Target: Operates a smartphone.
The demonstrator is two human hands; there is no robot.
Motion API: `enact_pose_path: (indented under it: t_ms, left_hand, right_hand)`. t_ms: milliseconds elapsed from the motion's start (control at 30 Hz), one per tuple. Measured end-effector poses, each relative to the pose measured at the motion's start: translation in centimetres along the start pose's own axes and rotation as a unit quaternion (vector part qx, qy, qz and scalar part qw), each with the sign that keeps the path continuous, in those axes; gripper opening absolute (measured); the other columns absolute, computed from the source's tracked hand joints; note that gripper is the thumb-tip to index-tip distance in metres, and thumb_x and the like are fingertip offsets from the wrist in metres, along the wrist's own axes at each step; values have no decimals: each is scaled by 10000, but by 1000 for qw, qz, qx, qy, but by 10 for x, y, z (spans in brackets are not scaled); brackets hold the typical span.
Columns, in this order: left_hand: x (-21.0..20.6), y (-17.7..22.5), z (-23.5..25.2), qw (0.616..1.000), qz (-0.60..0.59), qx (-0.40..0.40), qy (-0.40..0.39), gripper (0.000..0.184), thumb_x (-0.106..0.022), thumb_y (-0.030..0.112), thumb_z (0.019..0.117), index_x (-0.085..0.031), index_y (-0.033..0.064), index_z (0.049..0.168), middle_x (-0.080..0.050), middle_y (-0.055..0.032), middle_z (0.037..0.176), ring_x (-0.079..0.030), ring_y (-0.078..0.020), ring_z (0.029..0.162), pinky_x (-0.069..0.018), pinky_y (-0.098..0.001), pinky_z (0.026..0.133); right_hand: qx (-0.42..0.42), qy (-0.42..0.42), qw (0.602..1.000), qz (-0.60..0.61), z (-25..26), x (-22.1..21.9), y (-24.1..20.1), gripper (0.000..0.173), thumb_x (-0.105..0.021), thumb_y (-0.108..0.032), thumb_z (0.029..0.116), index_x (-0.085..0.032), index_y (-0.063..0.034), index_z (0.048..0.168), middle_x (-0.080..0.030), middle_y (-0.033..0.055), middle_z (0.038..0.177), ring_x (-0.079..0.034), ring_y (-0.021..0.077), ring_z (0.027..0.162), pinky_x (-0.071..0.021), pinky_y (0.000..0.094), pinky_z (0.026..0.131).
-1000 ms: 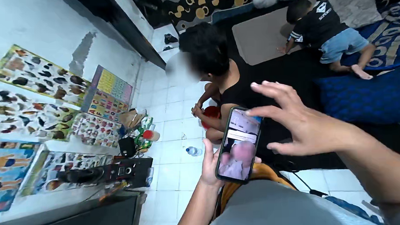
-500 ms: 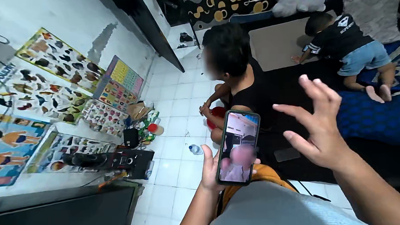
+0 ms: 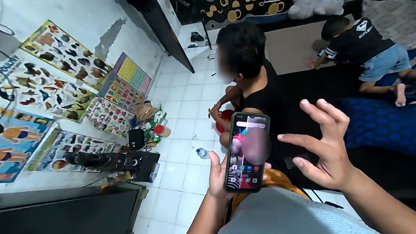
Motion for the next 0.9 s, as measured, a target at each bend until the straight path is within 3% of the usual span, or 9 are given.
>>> enact_pose_path:
  t_ms: [167, 333, 567, 700, 833, 900]
  left_hand:
    - [-4, 3, -2, 1000, 11, -19, -2, 846, -491, 786, 882, -562, 161, 1448, -629, -156, 1375, -619, -326, 1260, -515, -519, 1041]
    - [-1, 6, -6, 998, 35, -43, 32, 822, -449, 800, 888, -613, 178, 1400, -675, -78, 1321, -642, -207, 1230, -516, -429, 1047]
    - [-5, 8, -4, 998, 33, -52, 26, 815, -465, 784, 896, -605, 162, 1404, -675, -91, 1315, -643, -215, 1226, -515, -435, 1046]
    - [-4, 7, -6, 998, 30, -48, 20, 823, -453, 786, 900, -588, 168, 1425, -659, -99, 1342, -633, -229, 1243, -511, -443, 1052]
    - [-5, 3, -5, 1000, 5, -27, 0, 837, -487, 782, 889, -555, 166, 1452, -625, -166, 1372, -617, -335, 1255, -511, -516, 1041]
    - [-5, 3, -6, 1000, 5, -27, 6, 833, -498, 781, 883, -564, 168, 1443, -633, -170, 1361, -623, -342, 1248, -516, -515, 1037]
  right_hand:
    - [45, -27, 998, 27, -5, -15, -18, 422, -361, -549, 1044, -663, -383, 1288, -257, 24, 1688, -43, 315, 1586, -4, 622, 1238]
    - [71, -44, 996, 42, -8, -25, -28, 409, -376, -529, 1038, -671, -379, 1278, -256, 0, 1691, -25, 310, 1589, 23, 625, 1235]
    - [91, -59, 994, 22, -7, -32, -31, 401, -409, -498, 1025, -676, -378, 1299, -299, 32, 1676, -41, 342, 1583, 29, 651, 1215]
    - [108, 11, 994, 34, -6, -14, -33, 409, -372, -485, 1025, -696, -341, 1228, -328, -25, 1654, -86, 279, 1583, -20, 605, 1249]
    - [98, 35, 994, 22, -6, -4, -26, 396, -368, -473, 1040, -709, -319, 1169, -354, -31, 1632, -117, 252, 1574, -41, 562, 1256]
    - [91, 31, 995, 18, -7, -4, -23, 385, -382, -476, 1035, -712, -320, 1158, -358, -16, 1631, -122, 262, 1572, -46, 564, 1253]
Point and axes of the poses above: each hand's wrist, its own z-axis towards the middle knuckle, its own x-axis out of the back of the hand, y = z × x, the point moved 8 cm from there along z, towards the middle knuckle
